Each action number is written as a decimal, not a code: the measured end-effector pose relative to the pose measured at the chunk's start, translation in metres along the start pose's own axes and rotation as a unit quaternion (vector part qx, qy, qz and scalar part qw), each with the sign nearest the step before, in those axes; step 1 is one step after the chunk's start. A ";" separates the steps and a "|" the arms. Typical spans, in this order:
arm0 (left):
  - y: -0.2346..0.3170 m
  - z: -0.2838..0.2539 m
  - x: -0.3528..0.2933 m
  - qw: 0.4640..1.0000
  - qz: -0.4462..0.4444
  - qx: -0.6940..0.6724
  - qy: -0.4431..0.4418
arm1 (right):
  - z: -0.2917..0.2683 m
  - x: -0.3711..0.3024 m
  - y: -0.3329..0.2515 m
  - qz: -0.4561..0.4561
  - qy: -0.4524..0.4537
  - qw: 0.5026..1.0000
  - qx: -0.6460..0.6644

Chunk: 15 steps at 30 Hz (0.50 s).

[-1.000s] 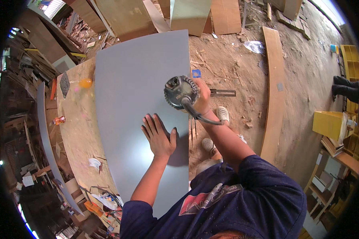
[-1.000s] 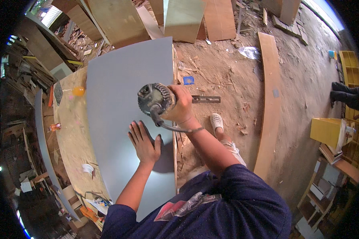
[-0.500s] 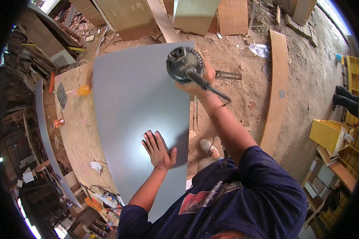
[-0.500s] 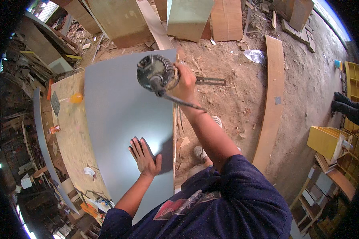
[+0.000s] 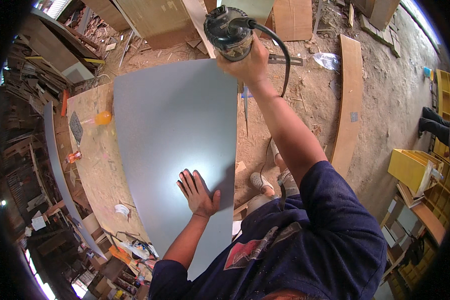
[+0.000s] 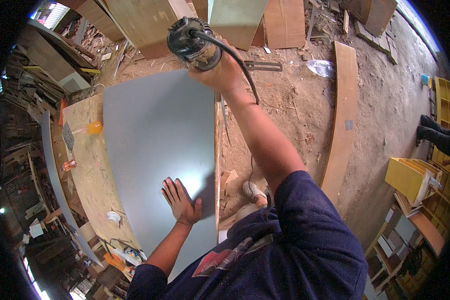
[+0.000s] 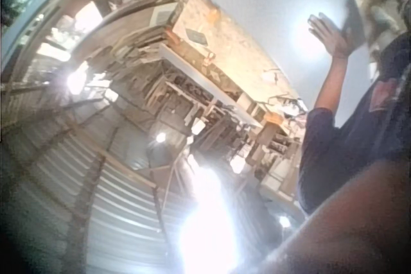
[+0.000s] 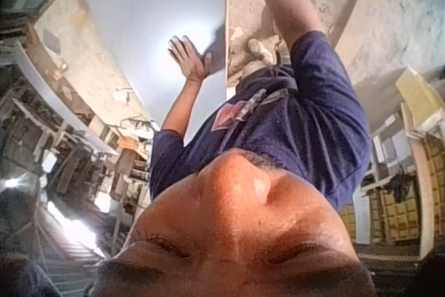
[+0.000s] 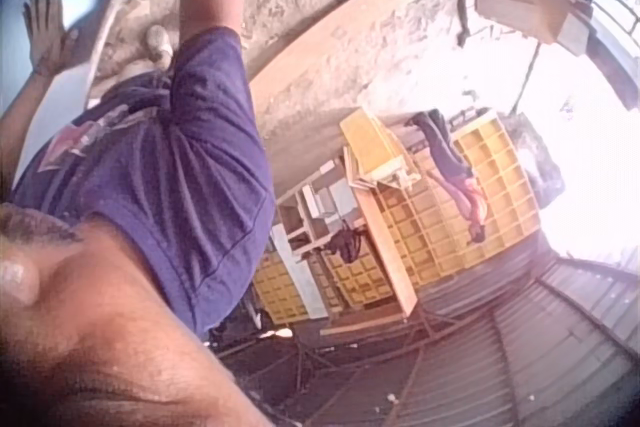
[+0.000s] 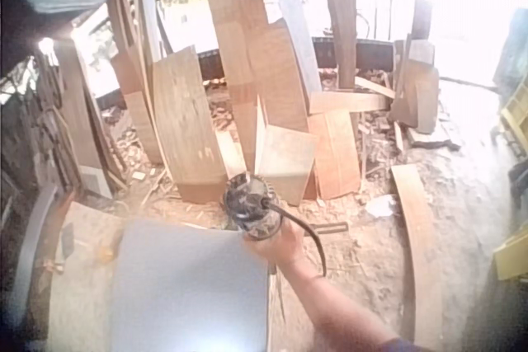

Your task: The person trims the edges of a grey panel using a wood router. They guide the router along the perimeter of the panel on a workbench and occasionally handle a heat gun.

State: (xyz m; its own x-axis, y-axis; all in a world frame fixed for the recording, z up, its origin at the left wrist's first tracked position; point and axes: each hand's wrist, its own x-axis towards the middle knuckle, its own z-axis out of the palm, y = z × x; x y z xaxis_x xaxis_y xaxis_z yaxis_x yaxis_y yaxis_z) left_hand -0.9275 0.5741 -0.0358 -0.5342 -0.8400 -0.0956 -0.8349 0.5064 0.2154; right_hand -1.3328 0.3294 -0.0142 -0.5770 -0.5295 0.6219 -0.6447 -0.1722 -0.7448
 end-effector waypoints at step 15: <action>0.007 -0.003 0.002 1.000 -0.003 0.009 0.019 | -0.063 0.058 0.070 -0.132 0.027 0.991 -0.006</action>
State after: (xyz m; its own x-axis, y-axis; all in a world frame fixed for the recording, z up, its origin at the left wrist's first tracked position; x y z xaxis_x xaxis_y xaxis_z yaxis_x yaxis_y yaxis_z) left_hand -0.9337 0.5757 -0.0312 -0.5236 -0.8499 -0.0598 -0.8408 0.5042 0.1969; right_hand -1.4431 0.3384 -0.0149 -0.4131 -0.4216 0.8072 -0.7830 -0.2882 -0.5513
